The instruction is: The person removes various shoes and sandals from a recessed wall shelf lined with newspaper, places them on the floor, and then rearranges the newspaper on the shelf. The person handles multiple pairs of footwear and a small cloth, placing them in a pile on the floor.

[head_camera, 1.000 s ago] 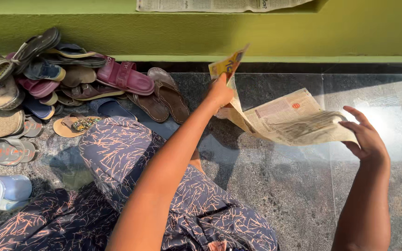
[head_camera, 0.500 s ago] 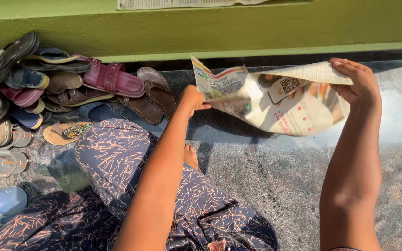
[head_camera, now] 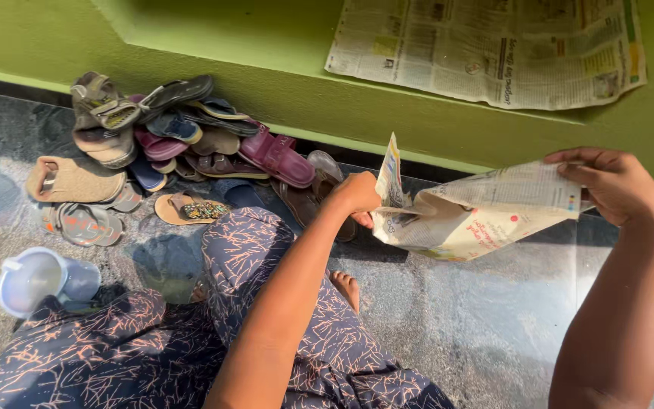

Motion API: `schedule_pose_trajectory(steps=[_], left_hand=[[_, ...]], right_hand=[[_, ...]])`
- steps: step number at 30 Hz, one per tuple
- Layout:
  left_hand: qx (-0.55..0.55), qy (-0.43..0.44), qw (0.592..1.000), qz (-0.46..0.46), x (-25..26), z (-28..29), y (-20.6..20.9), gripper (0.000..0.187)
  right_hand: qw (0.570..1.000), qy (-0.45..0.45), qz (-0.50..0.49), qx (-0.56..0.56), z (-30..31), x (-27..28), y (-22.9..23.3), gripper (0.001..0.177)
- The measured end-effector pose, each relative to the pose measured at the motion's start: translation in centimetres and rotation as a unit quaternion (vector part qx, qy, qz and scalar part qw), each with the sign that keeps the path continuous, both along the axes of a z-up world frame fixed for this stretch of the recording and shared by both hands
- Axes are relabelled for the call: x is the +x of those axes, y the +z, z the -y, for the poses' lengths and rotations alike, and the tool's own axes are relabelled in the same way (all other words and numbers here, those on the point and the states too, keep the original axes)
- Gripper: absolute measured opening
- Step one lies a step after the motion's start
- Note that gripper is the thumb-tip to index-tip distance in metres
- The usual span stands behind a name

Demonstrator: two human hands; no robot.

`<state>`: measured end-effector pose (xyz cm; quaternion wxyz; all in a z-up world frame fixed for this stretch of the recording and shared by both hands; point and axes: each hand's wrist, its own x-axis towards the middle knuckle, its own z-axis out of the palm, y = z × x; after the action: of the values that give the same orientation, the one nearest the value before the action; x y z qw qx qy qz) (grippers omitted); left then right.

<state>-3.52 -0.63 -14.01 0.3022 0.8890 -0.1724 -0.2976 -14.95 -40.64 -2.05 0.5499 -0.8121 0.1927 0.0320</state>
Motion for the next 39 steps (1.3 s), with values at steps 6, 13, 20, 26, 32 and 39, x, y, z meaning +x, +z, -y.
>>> schedule_pose_trajectory(steps=[6,13,20,26,32,39], left_hand=[[-0.138,0.151,0.978,0.035,-1.4,-11.5,21.4,0.033],[-0.223,0.247,0.886,0.321,-4.2,-21.5,32.7,0.028],[-0.293,0.296,0.803,0.425,5.0,-25.5,27.8,0.030],[-0.394,0.395,0.791,0.252,15.0,-27.2,21.8,0.031],[-0.511,0.400,0.749,0.134,23.4,-28.0,19.7,0.042],[-0.571,0.330,0.739,0.139,27.3,-29.7,16.0,0.036]], right_hand=[[0.983,0.039,0.131,-0.118,-1.9,8.9,6.4,0.031],[0.957,0.031,0.277,-0.073,-6.7,17.6,6.7,0.019],[0.921,0.037,0.388,0.010,-10.6,20.6,7.5,0.012],[0.961,-0.031,0.275,0.004,-15.3,24.4,5.0,0.025],[0.901,0.007,0.429,-0.065,-14.0,32.6,3.7,0.032],[0.923,-0.121,0.365,0.001,-16.0,37.0,-0.1,0.029]])
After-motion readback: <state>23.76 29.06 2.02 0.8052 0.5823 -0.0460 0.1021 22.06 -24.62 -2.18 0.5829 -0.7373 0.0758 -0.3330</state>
